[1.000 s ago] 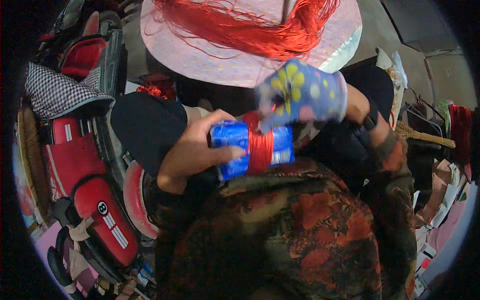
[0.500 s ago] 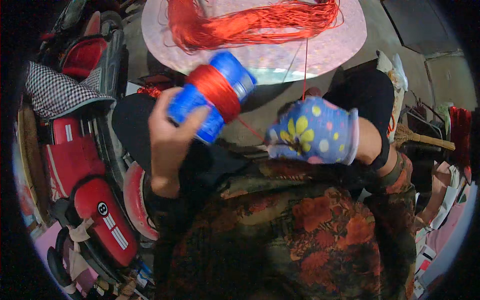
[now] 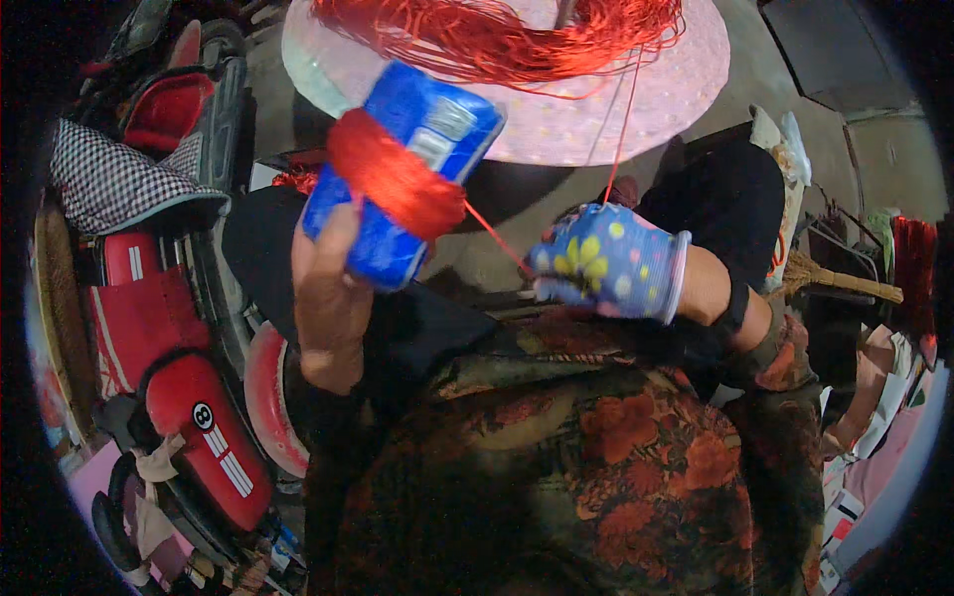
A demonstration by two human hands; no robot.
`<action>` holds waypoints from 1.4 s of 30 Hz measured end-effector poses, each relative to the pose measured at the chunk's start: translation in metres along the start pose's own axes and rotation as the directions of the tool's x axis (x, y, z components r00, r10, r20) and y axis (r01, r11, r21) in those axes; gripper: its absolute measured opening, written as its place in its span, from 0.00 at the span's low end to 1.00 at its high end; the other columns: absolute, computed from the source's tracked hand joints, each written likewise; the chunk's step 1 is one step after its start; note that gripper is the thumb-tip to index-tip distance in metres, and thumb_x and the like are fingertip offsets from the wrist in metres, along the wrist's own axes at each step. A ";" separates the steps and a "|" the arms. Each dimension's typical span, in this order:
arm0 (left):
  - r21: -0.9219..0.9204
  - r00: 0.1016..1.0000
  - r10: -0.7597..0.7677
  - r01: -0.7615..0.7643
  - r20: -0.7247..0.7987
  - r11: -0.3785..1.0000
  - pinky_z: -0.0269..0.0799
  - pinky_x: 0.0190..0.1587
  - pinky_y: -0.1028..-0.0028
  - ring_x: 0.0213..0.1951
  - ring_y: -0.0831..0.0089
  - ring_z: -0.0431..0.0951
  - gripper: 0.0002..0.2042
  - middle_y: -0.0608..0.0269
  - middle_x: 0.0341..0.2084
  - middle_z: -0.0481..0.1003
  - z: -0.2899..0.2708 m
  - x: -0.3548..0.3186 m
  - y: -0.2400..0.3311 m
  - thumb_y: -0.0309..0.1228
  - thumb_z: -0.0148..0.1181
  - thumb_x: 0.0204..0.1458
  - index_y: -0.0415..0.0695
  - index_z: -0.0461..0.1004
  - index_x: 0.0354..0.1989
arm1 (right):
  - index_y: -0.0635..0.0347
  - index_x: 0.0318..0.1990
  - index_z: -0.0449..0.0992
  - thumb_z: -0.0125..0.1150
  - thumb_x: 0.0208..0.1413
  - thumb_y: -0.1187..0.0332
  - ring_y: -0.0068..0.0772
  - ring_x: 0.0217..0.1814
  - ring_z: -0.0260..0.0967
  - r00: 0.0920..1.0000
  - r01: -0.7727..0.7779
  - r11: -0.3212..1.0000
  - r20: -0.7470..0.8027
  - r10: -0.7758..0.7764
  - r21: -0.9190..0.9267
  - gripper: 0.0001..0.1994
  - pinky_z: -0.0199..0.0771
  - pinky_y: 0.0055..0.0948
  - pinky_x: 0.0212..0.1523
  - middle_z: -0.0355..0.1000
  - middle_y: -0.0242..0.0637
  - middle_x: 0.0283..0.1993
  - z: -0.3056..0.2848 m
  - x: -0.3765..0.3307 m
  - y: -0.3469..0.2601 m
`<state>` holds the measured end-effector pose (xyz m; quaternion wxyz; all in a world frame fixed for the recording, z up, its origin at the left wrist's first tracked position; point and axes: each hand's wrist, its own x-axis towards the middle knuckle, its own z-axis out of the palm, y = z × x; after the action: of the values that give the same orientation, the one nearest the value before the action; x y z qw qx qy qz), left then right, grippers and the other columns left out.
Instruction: The person winds red thread around a blue package held in their lap, then uses scissors to cut the thread.
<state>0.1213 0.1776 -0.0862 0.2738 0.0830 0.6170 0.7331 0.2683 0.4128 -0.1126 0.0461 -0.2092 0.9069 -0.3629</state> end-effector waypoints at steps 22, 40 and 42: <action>0.682 0.958 -0.164 -0.041 0.234 0.731 0.71 0.41 0.72 0.36 0.77 0.73 0.24 0.61 0.33 0.73 0.009 0.008 -0.005 0.36 0.73 0.39 0.40 0.72 0.43 | 0.55 0.31 0.76 0.60 0.54 0.60 0.46 0.30 0.74 0.997 0.067 0.994 -0.027 -0.070 -0.090 0.09 0.74 0.39 0.32 0.74 0.43 0.26 -0.035 0.022 -0.011; 0.537 0.853 -0.339 0.084 0.397 0.840 0.71 0.42 0.73 0.36 0.77 0.73 0.25 0.66 0.33 0.73 0.016 -0.003 0.003 0.35 0.72 0.38 0.41 0.71 0.45 | 0.56 0.30 0.75 0.63 0.53 0.62 0.41 0.28 0.73 0.998 0.025 0.997 -0.066 -0.020 0.067 0.08 0.72 0.34 0.29 0.73 0.39 0.25 -0.060 0.019 -0.022; 0.432 0.768 -0.387 0.160 0.510 0.888 0.71 0.42 0.72 0.36 0.75 0.74 0.24 0.66 0.34 0.73 0.014 -0.011 0.012 0.35 0.71 0.38 0.42 0.72 0.45 | 0.58 0.34 0.77 0.63 0.54 0.64 0.29 0.31 0.73 0.991 -0.095 0.935 -0.053 0.121 0.342 0.08 0.72 0.29 0.35 0.75 0.34 0.28 -0.064 0.028 0.000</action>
<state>0.1336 0.1835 -0.0694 0.5350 0.2604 0.6327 0.4956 0.2276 0.4416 -0.0636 0.0680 -0.1346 0.8422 -0.5177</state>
